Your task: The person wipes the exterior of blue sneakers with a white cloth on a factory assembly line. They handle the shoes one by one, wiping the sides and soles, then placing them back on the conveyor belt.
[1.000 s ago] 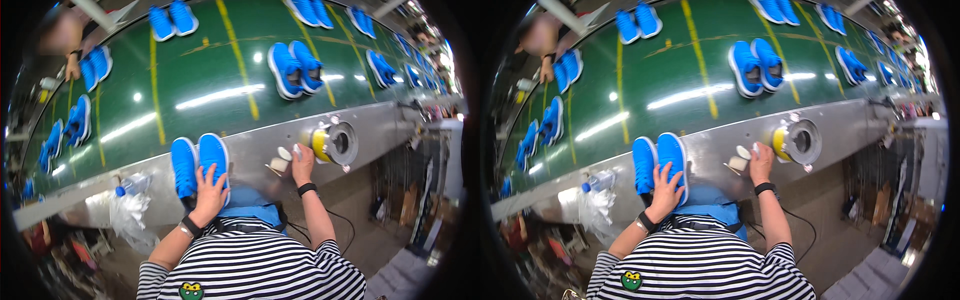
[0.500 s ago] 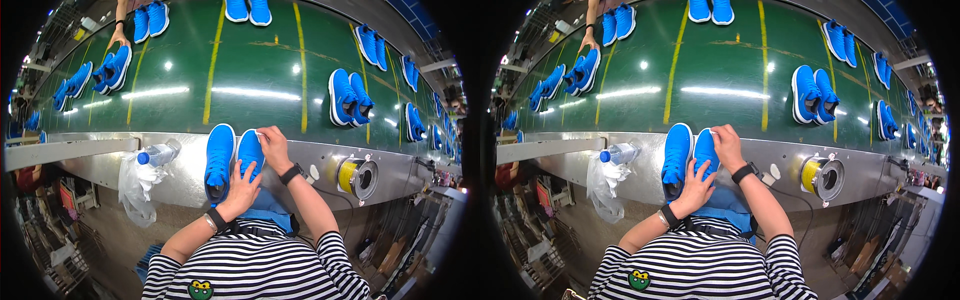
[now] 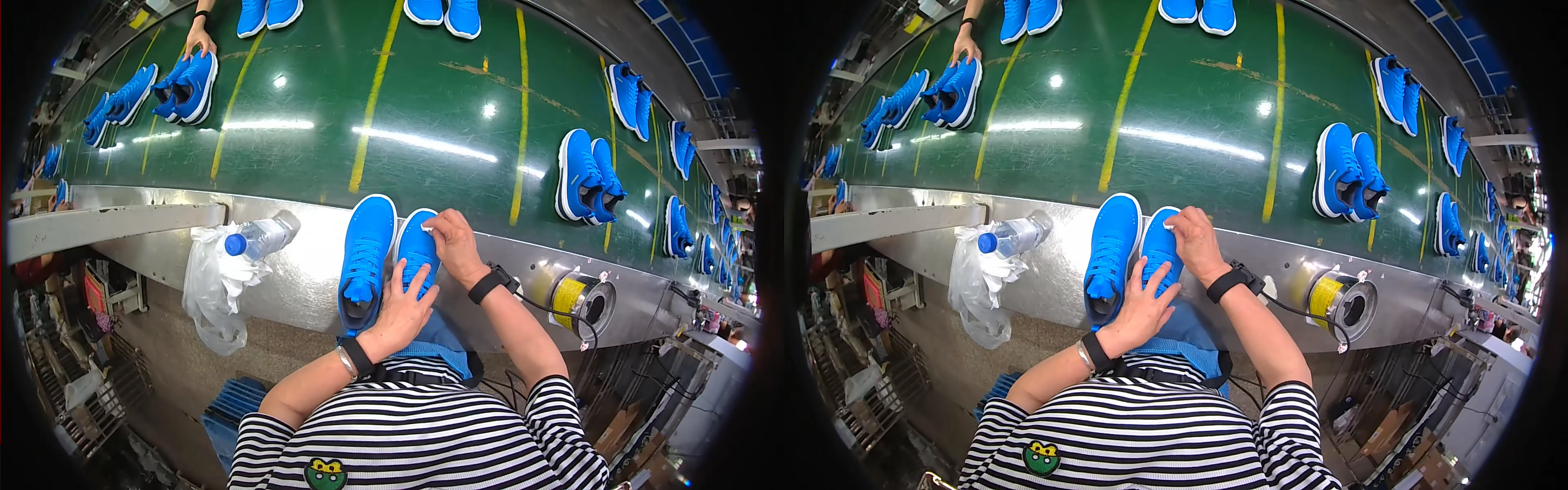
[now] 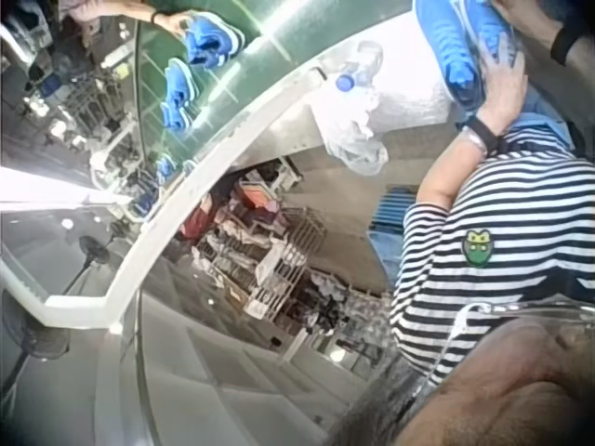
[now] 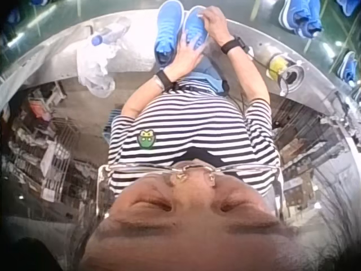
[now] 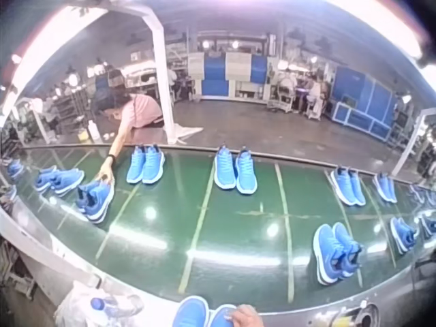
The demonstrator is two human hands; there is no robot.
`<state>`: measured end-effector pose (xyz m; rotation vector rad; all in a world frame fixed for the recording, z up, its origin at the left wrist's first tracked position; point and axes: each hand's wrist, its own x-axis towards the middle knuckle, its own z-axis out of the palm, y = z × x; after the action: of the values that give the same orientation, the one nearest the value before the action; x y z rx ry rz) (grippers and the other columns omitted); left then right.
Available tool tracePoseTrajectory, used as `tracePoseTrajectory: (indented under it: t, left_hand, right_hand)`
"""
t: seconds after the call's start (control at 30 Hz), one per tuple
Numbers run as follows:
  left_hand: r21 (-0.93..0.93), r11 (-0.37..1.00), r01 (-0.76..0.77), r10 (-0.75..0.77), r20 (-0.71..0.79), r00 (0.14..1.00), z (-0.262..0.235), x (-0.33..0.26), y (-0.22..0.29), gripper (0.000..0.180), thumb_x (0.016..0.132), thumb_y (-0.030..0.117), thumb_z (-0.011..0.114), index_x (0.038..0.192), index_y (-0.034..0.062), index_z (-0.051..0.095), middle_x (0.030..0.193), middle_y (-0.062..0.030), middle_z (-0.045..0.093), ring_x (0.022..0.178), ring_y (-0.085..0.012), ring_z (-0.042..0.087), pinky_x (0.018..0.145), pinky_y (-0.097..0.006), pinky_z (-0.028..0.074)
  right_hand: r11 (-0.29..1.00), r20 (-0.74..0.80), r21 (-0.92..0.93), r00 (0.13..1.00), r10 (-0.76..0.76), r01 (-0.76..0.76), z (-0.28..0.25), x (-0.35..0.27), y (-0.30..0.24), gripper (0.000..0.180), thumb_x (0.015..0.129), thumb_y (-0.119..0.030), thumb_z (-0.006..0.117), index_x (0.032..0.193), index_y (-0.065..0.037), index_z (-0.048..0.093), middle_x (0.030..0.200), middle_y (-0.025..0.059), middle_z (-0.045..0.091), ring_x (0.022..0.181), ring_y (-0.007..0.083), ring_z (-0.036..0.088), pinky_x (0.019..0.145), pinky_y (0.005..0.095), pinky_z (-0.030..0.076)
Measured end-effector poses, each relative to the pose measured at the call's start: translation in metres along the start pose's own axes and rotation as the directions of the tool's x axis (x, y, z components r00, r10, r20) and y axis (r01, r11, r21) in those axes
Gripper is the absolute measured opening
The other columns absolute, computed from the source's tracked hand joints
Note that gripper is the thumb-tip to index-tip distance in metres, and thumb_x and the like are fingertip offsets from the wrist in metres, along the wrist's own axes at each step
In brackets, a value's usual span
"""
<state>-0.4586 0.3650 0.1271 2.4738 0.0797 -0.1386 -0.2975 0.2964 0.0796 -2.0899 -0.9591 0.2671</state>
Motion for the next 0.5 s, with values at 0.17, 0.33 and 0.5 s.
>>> tracePoseTrajectory:
  t: [0.17, 0.33, 0.5]
  left_hand:
    - [0.007, 1.000, -0.009, 0.009, -0.005, 1.000, 0.000, 0.000, -0.001, 0.041, 0.071, 0.013, 0.066, 0.110, 0.0096, 0.055, 0.133, -0.0167, 0.032, 0.121, -0.0489, 0.021, 0.090, -0.058, 0.033]
    - [-0.003, 1.000, -0.002, 0.002, -0.008, 1.000, 0.001, 0.000, -0.002, 0.040, 0.071, 0.013, 0.066, 0.109, 0.0097, 0.055, 0.132, -0.0167, 0.032, 0.121, -0.0491, 0.021, 0.091, -0.057, 0.033]
    - [0.025, 1.000, -0.007, 0.007, -0.014, 1.000, 0.000, 0.000, -0.001, 0.040, 0.070, 0.013, 0.067, 0.109, 0.0096, 0.055, 0.132, -0.0166, 0.032, 0.121, -0.0491, 0.022, 0.091, -0.057, 0.033]
  right_hand:
    - [0.998, -0.131, 0.015, 0.990, 0.060, -0.058, 0.008, 0.010, -0.004, 0.012, 0.070, 0.005, 0.057, 0.077, -0.005, 0.061, 0.076, 0.0097, 0.054, 0.078, 0.0278, 0.053, 0.068, 0.0366, 0.044]
    - [1.000, -0.014, -0.002, 1.000, -0.026, 0.026, 0.001, -0.003, -0.001, 0.012, 0.071, 0.005, 0.056, 0.076, -0.004, 0.061, 0.077, 0.0098, 0.054, 0.078, 0.0276, 0.054, 0.067, 0.0375, 0.044]
    - [0.985, -0.075, 0.097, 0.986, 0.152, -0.144, 0.011, 0.015, -0.002, 0.007, 0.071, 0.001, 0.057, 0.076, -0.004, 0.061, 0.076, 0.0101, 0.054, 0.073, 0.0282, 0.054, 0.066, 0.0357, 0.045]
